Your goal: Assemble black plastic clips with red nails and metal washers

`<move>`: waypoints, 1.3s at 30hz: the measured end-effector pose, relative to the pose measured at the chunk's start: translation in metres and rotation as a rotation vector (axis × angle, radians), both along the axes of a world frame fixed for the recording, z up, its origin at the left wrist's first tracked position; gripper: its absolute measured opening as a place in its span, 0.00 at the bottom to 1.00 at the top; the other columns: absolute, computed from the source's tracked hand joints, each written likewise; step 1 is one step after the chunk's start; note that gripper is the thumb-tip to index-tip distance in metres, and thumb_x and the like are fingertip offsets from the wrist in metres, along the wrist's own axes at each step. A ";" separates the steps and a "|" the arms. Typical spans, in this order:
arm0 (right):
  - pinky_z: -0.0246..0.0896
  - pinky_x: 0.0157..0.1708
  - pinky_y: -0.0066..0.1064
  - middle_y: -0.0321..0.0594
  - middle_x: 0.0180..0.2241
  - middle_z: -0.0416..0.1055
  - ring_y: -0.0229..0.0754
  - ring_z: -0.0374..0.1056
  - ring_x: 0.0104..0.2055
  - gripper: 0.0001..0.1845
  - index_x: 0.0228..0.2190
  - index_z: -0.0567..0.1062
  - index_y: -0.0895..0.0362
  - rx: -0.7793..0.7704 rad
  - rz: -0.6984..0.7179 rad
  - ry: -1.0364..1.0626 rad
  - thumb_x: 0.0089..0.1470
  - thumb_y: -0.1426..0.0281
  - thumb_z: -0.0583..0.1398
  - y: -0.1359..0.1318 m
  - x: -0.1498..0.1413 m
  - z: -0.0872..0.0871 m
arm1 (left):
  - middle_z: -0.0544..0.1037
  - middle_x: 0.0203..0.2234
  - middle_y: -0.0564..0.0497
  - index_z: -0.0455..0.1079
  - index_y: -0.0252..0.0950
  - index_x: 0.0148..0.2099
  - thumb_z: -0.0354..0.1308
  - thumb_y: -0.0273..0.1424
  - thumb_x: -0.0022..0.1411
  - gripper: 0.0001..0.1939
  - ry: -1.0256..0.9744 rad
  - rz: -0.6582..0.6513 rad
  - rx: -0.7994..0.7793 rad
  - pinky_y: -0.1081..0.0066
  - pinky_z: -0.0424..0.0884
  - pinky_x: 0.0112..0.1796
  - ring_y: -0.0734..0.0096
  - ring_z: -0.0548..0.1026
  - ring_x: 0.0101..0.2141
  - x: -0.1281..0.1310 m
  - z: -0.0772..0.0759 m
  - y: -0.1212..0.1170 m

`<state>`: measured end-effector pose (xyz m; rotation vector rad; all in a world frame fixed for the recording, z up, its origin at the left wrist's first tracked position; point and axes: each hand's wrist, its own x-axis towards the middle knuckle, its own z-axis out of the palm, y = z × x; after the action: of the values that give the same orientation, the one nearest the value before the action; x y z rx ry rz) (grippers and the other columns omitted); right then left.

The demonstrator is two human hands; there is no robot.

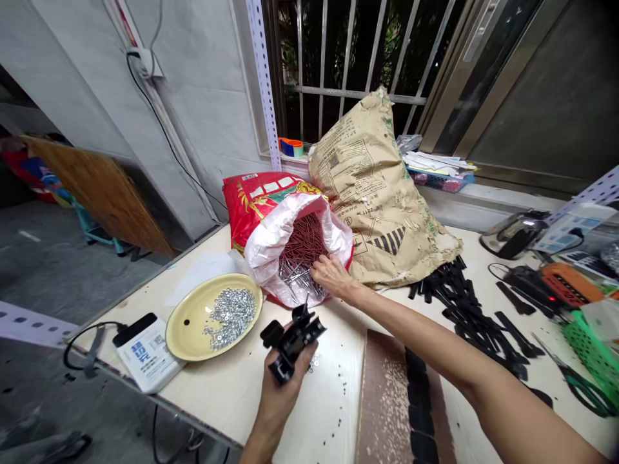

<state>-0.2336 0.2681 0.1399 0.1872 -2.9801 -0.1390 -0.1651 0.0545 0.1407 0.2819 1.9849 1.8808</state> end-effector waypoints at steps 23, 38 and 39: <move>0.53 0.24 0.23 0.33 0.25 0.71 0.32 0.63 0.25 0.13 0.39 0.75 0.58 -0.817 0.055 -0.196 0.48 0.76 0.61 0.005 0.123 0.098 | 0.79 0.36 0.43 0.73 0.31 0.44 0.65 0.40 0.48 0.23 0.047 -0.121 -0.019 0.65 0.69 0.40 0.57 0.76 0.39 -0.009 -0.002 0.015; 0.57 0.27 0.24 0.37 0.32 0.71 0.34 0.65 0.29 0.20 0.45 0.68 0.59 -0.607 0.272 -0.237 0.49 0.72 0.63 -0.018 0.109 0.133 | 0.79 0.31 0.45 0.74 0.31 0.42 0.66 0.39 0.47 0.21 -0.066 -0.176 0.082 0.71 0.69 0.32 0.64 0.76 0.33 0.002 0.011 0.018; 0.59 0.29 0.25 0.39 0.37 0.71 0.35 0.66 0.31 0.22 0.47 0.66 0.59 -0.656 0.290 -0.172 0.51 0.69 0.63 -0.016 0.108 0.133 | 0.80 0.32 0.45 0.74 0.32 0.43 0.66 0.38 0.47 0.22 -0.098 -0.158 0.134 0.70 0.70 0.34 0.64 0.76 0.34 0.002 0.009 0.015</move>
<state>-0.1255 0.2525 0.2724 0.5559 -2.9258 0.9071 -0.1630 0.0695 0.1499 0.3658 1.7240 1.8910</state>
